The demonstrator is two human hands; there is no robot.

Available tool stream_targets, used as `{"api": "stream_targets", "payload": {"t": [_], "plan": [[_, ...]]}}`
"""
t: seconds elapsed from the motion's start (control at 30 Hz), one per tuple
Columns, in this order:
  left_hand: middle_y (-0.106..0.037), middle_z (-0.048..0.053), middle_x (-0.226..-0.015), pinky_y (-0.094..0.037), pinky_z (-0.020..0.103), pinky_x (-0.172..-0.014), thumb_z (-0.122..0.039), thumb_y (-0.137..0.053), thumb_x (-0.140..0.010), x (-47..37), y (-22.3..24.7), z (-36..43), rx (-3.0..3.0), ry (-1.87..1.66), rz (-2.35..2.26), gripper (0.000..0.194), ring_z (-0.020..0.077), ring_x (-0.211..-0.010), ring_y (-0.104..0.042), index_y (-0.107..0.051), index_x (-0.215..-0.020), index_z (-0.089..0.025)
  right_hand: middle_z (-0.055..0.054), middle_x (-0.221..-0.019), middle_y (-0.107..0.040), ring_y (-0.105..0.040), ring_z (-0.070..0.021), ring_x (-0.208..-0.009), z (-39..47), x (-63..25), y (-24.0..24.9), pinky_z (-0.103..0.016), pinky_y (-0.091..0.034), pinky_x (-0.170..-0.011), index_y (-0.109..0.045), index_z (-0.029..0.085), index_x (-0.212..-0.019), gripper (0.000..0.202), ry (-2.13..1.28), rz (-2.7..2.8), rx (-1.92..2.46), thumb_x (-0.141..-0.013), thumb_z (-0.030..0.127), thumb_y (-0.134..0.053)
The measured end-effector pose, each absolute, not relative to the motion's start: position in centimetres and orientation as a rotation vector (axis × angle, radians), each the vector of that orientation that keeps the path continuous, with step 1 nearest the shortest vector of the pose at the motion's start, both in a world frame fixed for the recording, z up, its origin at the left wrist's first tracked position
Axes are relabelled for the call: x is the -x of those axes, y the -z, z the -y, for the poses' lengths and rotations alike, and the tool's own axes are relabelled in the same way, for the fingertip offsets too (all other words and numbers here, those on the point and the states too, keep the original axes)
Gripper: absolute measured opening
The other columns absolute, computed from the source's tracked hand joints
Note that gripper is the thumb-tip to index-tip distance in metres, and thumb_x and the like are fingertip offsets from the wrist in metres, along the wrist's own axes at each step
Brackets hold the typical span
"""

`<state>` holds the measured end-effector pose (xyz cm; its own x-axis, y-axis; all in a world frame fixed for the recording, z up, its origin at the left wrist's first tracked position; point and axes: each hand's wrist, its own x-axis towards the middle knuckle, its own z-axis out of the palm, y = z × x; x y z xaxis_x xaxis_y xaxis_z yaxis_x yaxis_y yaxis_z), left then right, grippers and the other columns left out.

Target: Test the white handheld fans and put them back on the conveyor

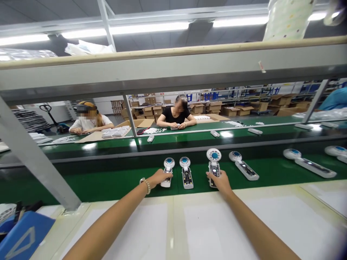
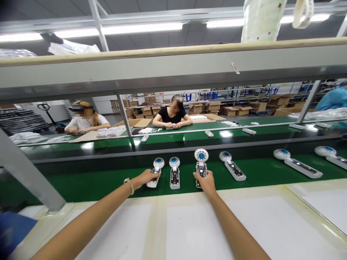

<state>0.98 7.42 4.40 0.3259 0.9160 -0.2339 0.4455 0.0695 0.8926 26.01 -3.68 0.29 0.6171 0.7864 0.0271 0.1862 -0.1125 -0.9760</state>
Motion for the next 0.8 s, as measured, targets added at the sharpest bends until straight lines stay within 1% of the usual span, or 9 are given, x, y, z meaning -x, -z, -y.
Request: {"api": "stream_targets", "payload": {"t": [0.07, 0.13, 0.23, 0.3, 0.37, 0.43, 0.53, 0.63, 0.8], "plan": [[-0.058, 0.001, -0.066, -0.045, 0.026, -0.055, -0.038, -0.063, -0.066, -0.4, -4.5, -5.4, -1.483, -0.595, -1.147, 0.032, 0.0176, -0.064, -0.060, -0.051, -0.085, -0.015, -0.009, -0.094, -0.066, -0.067, -0.0245, -0.077, 4.8, -24.6, -0.8, -0.038, -0.054, -0.064, -0.045, 0.018, -0.100, 0.049, -0.720, 0.820, 1.487, -0.066, 0.048, -0.063], [-0.059, 0.000, -0.075, -0.048, 0.026, -0.057, -0.037, -0.059, -0.071, 0.2, -4.2, -3.0, -1.425, -0.626, -1.030, 0.036, 0.0158, -0.066, -0.061, -0.046, -0.099, -0.018, -0.007, -0.098, -0.066, -0.067, -0.0207, -0.072, 5.8, -22.8, -1.0, -0.036, -0.056, -0.063, -0.045, 0.021, -0.102, 0.045, -0.853, 0.822, 1.336, -0.070, 0.049, -0.060], [-0.059, 0.003, -0.091, -0.052, 0.032, -0.064, -0.032, -0.067, -0.066, 0.8, -3.3, 0.2, -1.322, -0.649, -0.880, 0.046, 0.0155, -0.068, -0.063, -0.041, -0.102, -0.021, -0.005, -0.093, -0.066, -0.064, -0.0163, -0.055, 7.0, -19.6, -0.8, -0.032, -0.054, -0.049, -0.047, 0.023, -0.101, 0.039, -1.182, 0.741, 1.090, -0.074, 0.049, -0.058], [-0.058, 0.005, -0.101, -0.053, 0.034, -0.068, -0.027, -0.073, -0.062, 1.0, -2.7, 1.5, -1.226, -0.685, -0.753, 0.052, 0.0157, -0.070, -0.064, -0.041, -0.102, -0.021, -0.002, -0.088, -0.066, -0.063, -0.0161, -0.052, 7.5, -17.7, -0.5, -0.031, -0.052, -0.045, -0.047, 0.025, -0.106, 0.040, -1.369, 0.688, 0.983, -0.074, 0.045, -0.061], [-0.058, 0.005, -0.101, -0.053, 0.036, -0.069, -0.026, -0.073, -0.063, 1.1, -2.2, 2.0, -1.138, -0.730, -0.680, 0.056, 0.0162, -0.071, -0.064, -0.039, -0.107, -0.023, 0.000, -0.083, -0.066, -0.065, -0.0181, -0.058, 7.9, -16.3, -0.2, -0.033, -0.053, -0.052, -0.044, 0.027, -0.114, 0.046, -1.464, 0.696, 0.967, -0.073, 0.038, -0.063], [-0.059, 0.005, -0.098, -0.052, 0.037, -0.071, -0.025, -0.070, -0.067, 1.2, -1.8, 2.0, -1.080, -0.756, -0.666, 0.053, 0.0175, -0.073, -0.064, -0.037, -0.110, -0.023, 0.000, -0.083, -0.067, -0.067, -0.0205, -0.069, 8.2, -15.6, -0.1, -0.037, -0.053, -0.067, -0.042, 0.026, -0.119, 0.052, -1.510, 0.703, 0.959, -0.072, 0.032, -0.064], [-0.059, 0.007, -0.105, -0.051, 0.037, -0.073, -0.017, -0.065, -0.067, 1.5, -1.2, 1.7, -1.051, -0.745, -0.668, 0.044, 0.0207, -0.082, -0.064, -0.042, -0.105, -0.020, -0.004, -0.093, -0.067, -0.066, -0.0239, -0.085, 8.5, -15.5, -0.4, -0.043, -0.049, -0.081, -0.041, 0.023, -0.120, 0.057, -1.525, 0.699, 0.878, -0.069, 0.026, -0.067], [-0.056, 0.010, -0.113, -0.049, 0.038, -0.077, -0.012, -0.063, -0.065, 1.7, -0.9, 1.6, -1.063, -0.711, -0.663, 0.043, 0.0238, -0.091, -0.062, -0.045, -0.103, -0.018, -0.007, -0.100, -0.066, -0.063, -0.0258, -0.094, 8.7, -16.0, -0.8, -0.045, -0.046, -0.087, -0.044, 0.022, -0.118, 0.058, -1.539, 0.708, 0.828, -0.067, 0.024, -0.070], [-0.056, 0.011, -0.113, -0.044, 0.043, -0.085, -0.009, -0.064, -0.061, 1.7, -0.9, 1.7, -1.027, -0.701, -0.614, 0.046, 0.0261, -0.097, -0.059, -0.046, -0.103, -0.016, -0.009, -0.097, -0.068, -0.064, -0.0273, -0.092, 8.6, -16.5, -0.6, -0.047, -0.045, -0.086, -0.045, 0.021, -0.120, 0.061, -1.520, 0.760, 0.889, -0.065, 0.029, -0.071]]}}
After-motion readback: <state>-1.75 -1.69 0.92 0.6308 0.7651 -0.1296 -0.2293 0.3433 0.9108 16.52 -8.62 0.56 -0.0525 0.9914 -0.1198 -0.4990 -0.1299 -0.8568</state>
